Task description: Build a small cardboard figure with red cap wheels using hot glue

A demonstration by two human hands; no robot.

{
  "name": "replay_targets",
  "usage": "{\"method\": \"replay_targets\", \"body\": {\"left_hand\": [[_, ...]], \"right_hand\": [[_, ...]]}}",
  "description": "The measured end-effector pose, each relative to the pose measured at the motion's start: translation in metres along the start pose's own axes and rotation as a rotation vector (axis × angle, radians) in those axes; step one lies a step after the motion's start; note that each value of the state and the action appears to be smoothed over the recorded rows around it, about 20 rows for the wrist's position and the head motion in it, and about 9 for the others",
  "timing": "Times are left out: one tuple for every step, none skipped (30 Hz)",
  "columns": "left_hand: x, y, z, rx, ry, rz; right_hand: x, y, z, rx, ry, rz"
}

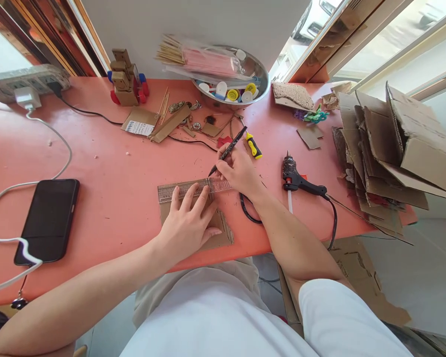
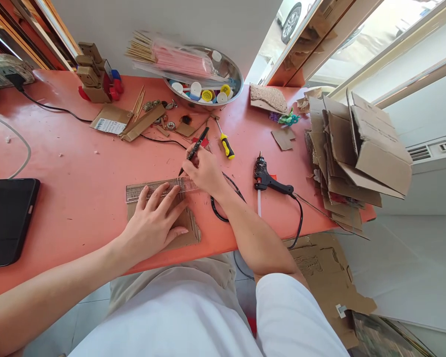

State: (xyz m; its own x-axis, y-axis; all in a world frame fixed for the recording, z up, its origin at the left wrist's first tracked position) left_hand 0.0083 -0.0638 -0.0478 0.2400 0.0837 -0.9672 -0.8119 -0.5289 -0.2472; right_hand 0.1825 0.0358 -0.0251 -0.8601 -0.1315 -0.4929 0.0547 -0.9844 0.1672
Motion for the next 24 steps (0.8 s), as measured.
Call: {"method": "replay_targets", "body": {"left_hand": [[-0.0003,0.0002,-0.0002,-0.001,0.000,0.000],[-0.0004,0.0004,-0.0003,-0.004,0.002,0.002],[-0.0006,0.0006,-0.0004,-0.006,0.005,0.005],[-0.0010,0.0007,-0.0006,-0.005,0.003,0.007],[-0.0015,0.0006,-0.0008,0.000,-0.006,0.005],[-0.0021,0.0003,-0.0011,0.007,-0.020,0.001],[-0.0028,-0.0001,-0.0015,0.015,-0.036,-0.005],[-0.0035,-0.0005,-0.0019,0.021,-0.052,-0.012],[-0.0042,-0.0010,-0.0022,0.026,-0.064,-0.019],[-0.0047,-0.0013,-0.0024,0.028,-0.071,-0.025],[-0.0051,-0.0015,-0.0025,0.029,-0.073,-0.028],[-0.0052,-0.0016,-0.0025,0.029,-0.072,-0.026],[-0.0051,-0.0015,-0.0024,0.030,-0.069,-0.022],[-0.0049,-0.0014,-0.0022,0.028,-0.064,-0.015],[-0.0045,-0.0011,-0.0020,0.024,-0.055,-0.006],[-0.0041,-0.0009,-0.0017,0.018,-0.043,0.003],[-0.0037,-0.0007,-0.0014,0.011,-0.030,0.011],[-0.0033,-0.0004,-0.0012,0.004,-0.018,0.016],[-0.0031,-0.0002,-0.0010,-0.001,-0.009,0.019],[-0.0029,-0.0001,-0.0009,-0.003,-0.003,0.021],[-0.0028,0.0001,-0.0008,-0.004,0.003,0.022],[-0.0026,0.0003,-0.0008,-0.006,0.012,0.024],[-0.0025,0.0004,-0.0007,-0.009,0.024,0.026],[-0.0023,0.0006,-0.0005,-0.014,0.037,0.029]], "right_hand": [[0.0012,0.0000,-0.0018,0.006,-0.009,0.003],[0.0023,-0.0002,-0.0020,0.005,-0.002,0.012],[0.0032,-0.0004,-0.0013,0.001,0.012,0.026],[0.0038,-0.0005,-0.0003,-0.004,0.028,0.040],[0.0042,-0.0004,0.0008,-0.007,0.044,0.053],[0.0044,-0.0002,0.0015,-0.010,0.060,0.060],[0.0043,0.0001,0.0019,-0.012,0.074,0.061],[0.0043,0.0003,0.0019,-0.014,0.083,0.060],[0.0043,0.0006,0.0016,-0.014,0.089,0.057],[0.0044,0.0007,0.0013,-0.017,0.094,0.055],[0.0045,0.0007,0.0011,-0.020,0.099,0.051],[0.0046,0.0006,0.0010,-0.025,0.106,0.048],[0.0047,0.0004,0.0010,-0.028,0.115,0.045],[0.0048,0.0001,0.0012,-0.027,0.123,0.044],[0.0048,-0.0002,0.0015,-0.023,0.132,0.045],[0.0049,-0.0004,0.0018,-0.018,0.139,0.049],[0.0048,-0.0006,0.0022,-0.013,0.145,0.052],[0.0048,-0.0006,0.0026,-0.010,0.150,0.053],[0.0049,-0.0005,0.0030,-0.009,0.154,0.054],[0.0050,-0.0003,0.0033,-0.009,0.156,0.053],[0.0052,0.0000,0.0036,-0.009,0.157,0.051],[0.0057,0.0004,0.0037,-0.009,0.157,0.050],[0.0062,0.0007,0.0037,-0.009,0.156,0.049],[0.0068,0.0011,0.0036,-0.009,0.154,0.047]]}}
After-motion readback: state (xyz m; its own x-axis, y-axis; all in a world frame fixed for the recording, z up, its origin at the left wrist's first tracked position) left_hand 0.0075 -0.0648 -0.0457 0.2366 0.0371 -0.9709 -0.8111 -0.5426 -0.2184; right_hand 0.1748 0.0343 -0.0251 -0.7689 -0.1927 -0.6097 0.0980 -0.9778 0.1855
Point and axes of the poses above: each hand's wrist, its own y-axis away from the middle knuckle, its own x-axis out of the palm, z = x × y, the point moved 2 cm from there along -y, towards the middle knuckle, and after that the axes turned 13 degrees about x, right-handed, at the moved point
